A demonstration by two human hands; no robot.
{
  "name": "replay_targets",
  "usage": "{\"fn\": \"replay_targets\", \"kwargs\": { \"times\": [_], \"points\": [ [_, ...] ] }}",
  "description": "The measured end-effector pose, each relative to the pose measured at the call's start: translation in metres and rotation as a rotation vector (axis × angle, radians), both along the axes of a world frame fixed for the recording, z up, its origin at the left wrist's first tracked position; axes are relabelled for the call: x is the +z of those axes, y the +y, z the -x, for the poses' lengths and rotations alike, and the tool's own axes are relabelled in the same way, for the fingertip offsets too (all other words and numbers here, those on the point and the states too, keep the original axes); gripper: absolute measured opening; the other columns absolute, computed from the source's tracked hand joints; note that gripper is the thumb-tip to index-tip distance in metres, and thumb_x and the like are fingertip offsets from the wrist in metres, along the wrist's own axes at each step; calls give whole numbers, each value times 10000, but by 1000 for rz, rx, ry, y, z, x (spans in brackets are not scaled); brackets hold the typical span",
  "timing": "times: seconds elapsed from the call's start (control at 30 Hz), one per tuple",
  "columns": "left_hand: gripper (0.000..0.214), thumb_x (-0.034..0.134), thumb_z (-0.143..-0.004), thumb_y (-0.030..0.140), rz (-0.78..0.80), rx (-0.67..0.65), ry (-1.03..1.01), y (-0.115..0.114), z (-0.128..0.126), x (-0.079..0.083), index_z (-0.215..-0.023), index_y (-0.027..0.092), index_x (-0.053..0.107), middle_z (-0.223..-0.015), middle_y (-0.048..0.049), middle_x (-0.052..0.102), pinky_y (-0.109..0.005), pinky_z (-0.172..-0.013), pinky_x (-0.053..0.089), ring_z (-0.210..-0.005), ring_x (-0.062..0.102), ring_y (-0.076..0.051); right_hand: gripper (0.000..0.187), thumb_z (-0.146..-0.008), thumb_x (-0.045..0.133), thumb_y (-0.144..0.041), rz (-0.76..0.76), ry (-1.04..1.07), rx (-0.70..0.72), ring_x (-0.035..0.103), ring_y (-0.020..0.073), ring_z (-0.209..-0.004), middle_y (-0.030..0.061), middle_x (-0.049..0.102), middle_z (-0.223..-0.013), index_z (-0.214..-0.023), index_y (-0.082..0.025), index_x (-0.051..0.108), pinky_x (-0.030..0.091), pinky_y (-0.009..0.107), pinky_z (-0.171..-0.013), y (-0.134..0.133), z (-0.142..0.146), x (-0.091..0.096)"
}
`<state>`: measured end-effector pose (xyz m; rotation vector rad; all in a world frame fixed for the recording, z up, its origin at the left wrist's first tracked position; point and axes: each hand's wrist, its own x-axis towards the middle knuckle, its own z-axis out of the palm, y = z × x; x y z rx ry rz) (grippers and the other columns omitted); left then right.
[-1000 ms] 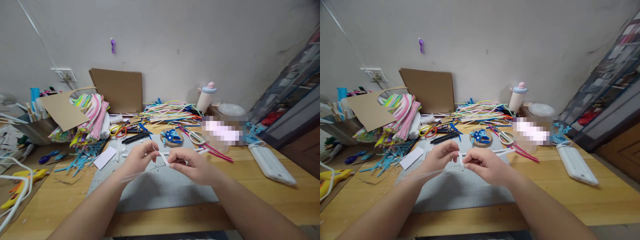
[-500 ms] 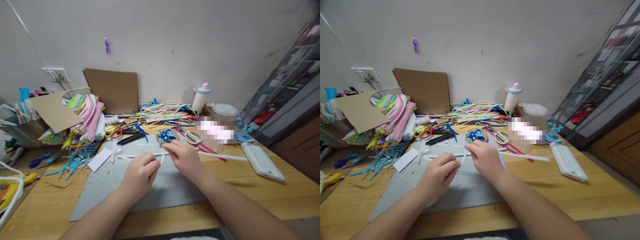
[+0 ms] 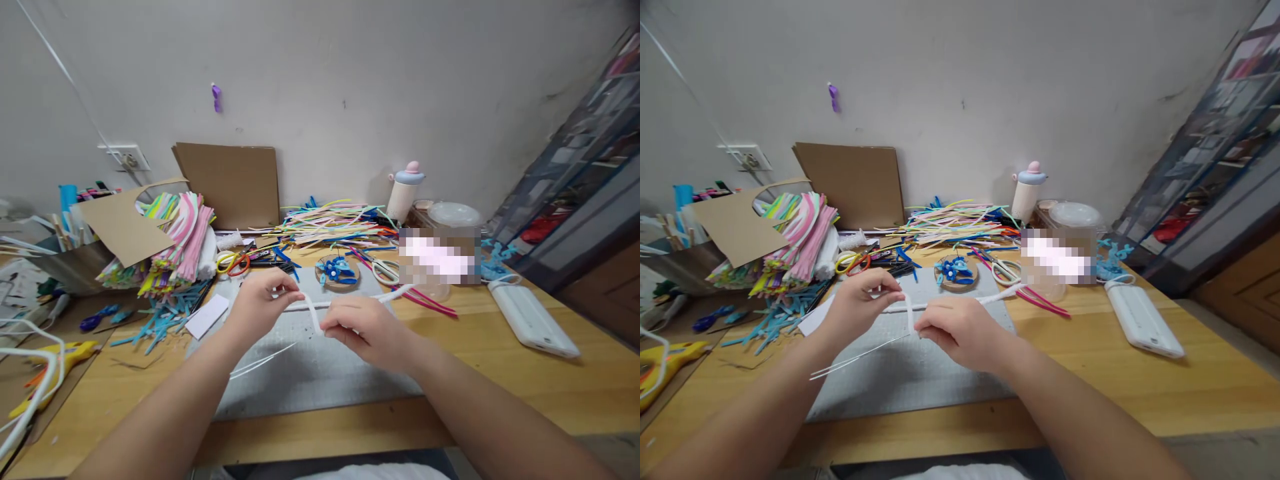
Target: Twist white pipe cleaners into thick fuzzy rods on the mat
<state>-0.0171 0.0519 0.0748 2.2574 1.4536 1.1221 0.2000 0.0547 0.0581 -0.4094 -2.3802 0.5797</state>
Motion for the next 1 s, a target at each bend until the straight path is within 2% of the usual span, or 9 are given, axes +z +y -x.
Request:
{"fn": "replay_targets", "kwargs": {
  "times": [0.1,0.23,0.33,0.43,0.57,0.67,0.8,0.9,1.0],
  "points": [
    [165,632,-749,305,92,52,-29,-3,-11,-21,-650,172,625,-630,9,629,-222,-560,394,-603,541,-113,109,-880,470,-182,87,85,-45,532,130,-722,37,609,-794,-903,-181,577,405,249,-665,-3,0,-1],
    [171,592,-779,298,242,54,-46,-20,-27,-41,-674,171,635,-630,7,629,-224,-560,390,-593,543,-113,106,-865,495,-193,148,161,-252,536,129,-693,30,599,-770,-895,-178,596,405,239,-622,0,2,-5],
    [191,572,-798,278,281,0,-2,-38,-36,-41,-645,170,605,-613,13,607,-223,-571,380,-584,529,-106,111,-857,501,-187,117,168,-415,562,141,-740,32,620,-804,-893,-183,606,412,244,-642,4,3,-8],
    [181,532,-824,246,246,-25,90,-55,-40,-31,-666,175,583,-633,13,586,-222,-566,356,-597,509,-103,138,-860,496,-179,5,113,-481,581,156,-804,33,645,-861,-927,-194,616,413,261,-698,8,3,-12],
    [174,462,-861,210,125,-22,219,-64,-32,-9,-751,190,595,-702,2,602,-236,-596,348,-650,519,-114,190,-877,470,-171,-108,9,-489,578,175,-880,42,655,-945,-998,-206,613,403,281,-757,11,2,-15],
    [161,474,-866,220,-14,-20,346,-59,-18,12,-798,212,620,-762,4,647,-272,-685,345,-736,547,-137,183,-864,484,-155,-166,-95,-471,566,181,-847,44,651,-896,-955,-213,631,391,287,-729,11,0,-15],
    [171,517,-854,268,-104,-72,425,-36,5,34,-759,236,655,-756,22,676,-295,-748,327,-750,562,-135,189,-860,475,-127,-153,-160,-286,555,158,-814,29,639,-848,-917,-211,634,383,263,-694,7,0,-10],
    [169,552,-831,290,-47,-107,327,-15,17,34,-738,231,680,-739,11,679,-282,-766,354,-745,577,-133,165,-867,468,-133,-39,-122,-162,555,133,-805,25,636,-863,-923,-188,614,390,240,-694,2,-1,-4],
    [150,583,-802,289,63,-113,143,0,19,20,-737,204,689,-698,-3,671,-257,-703,393,-696,576,-130,141,-859,477,-124,79,-90,-101,554,118,-775,24,634,-856,-910,-171,599,395,229,-698,-2,-1,0]
  ]
}}
